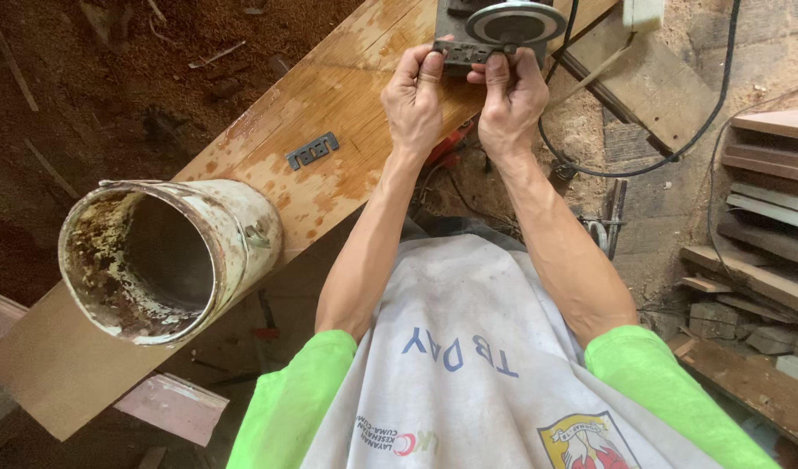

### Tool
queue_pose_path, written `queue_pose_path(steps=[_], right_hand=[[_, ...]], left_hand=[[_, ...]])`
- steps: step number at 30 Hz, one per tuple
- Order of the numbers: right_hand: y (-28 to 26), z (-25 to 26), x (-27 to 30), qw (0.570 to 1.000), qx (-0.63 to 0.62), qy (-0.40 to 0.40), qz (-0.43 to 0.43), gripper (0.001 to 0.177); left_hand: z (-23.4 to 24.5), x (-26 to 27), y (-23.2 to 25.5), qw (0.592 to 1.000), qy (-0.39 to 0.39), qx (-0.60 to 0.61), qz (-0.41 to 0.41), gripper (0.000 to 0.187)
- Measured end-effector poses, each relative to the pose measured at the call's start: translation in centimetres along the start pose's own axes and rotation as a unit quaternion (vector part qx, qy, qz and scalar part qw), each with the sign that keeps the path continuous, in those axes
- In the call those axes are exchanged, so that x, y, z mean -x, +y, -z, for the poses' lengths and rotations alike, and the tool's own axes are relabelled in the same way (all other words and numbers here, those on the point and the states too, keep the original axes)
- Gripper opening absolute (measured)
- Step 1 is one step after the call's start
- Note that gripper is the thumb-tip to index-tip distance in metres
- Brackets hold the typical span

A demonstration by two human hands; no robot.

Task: The person repeatedly grinds small metal brackets on a bench grinder, frequently dipping them into a bucket of liquid between grinding passes. The person handles the brackets one at a time, rotating them to grind different edges and surfaces.

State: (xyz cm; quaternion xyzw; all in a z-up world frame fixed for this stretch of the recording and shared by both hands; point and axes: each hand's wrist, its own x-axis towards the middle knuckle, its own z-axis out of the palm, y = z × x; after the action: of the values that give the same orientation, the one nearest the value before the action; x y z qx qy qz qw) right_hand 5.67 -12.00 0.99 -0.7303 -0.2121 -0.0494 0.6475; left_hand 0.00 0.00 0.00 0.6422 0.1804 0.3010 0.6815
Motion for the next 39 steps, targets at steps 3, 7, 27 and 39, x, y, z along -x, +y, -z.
queue_pose_path(steps=[3,7,27,39], right_hand=[[0.0,0.1,-0.1,1.000,0.005,-0.010,0.004,0.024],[-0.1,0.1,-0.1,1.000,0.001,-0.013,0.008,0.024],[0.8,0.9,0.5,0.996,-0.074,0.010,-0.043,0.027],[-8.8,4.6,3.8,0.994,-0.048,-0.026,-0.091,0.022]], left_hand=[[0.2,0.1,0.1,1.000,0.005,0.002,0.013,0.029],[0.2,0.2,0.0,1.000,0.006,0.013,0.026,0.030],[-0.9,-0.3,-0.2,0.999,-0.008,-0.019,-0.041,0.022],[0.1,3.4,1.4,0.978,-0.002,-0.191,-0.084,0.029]])
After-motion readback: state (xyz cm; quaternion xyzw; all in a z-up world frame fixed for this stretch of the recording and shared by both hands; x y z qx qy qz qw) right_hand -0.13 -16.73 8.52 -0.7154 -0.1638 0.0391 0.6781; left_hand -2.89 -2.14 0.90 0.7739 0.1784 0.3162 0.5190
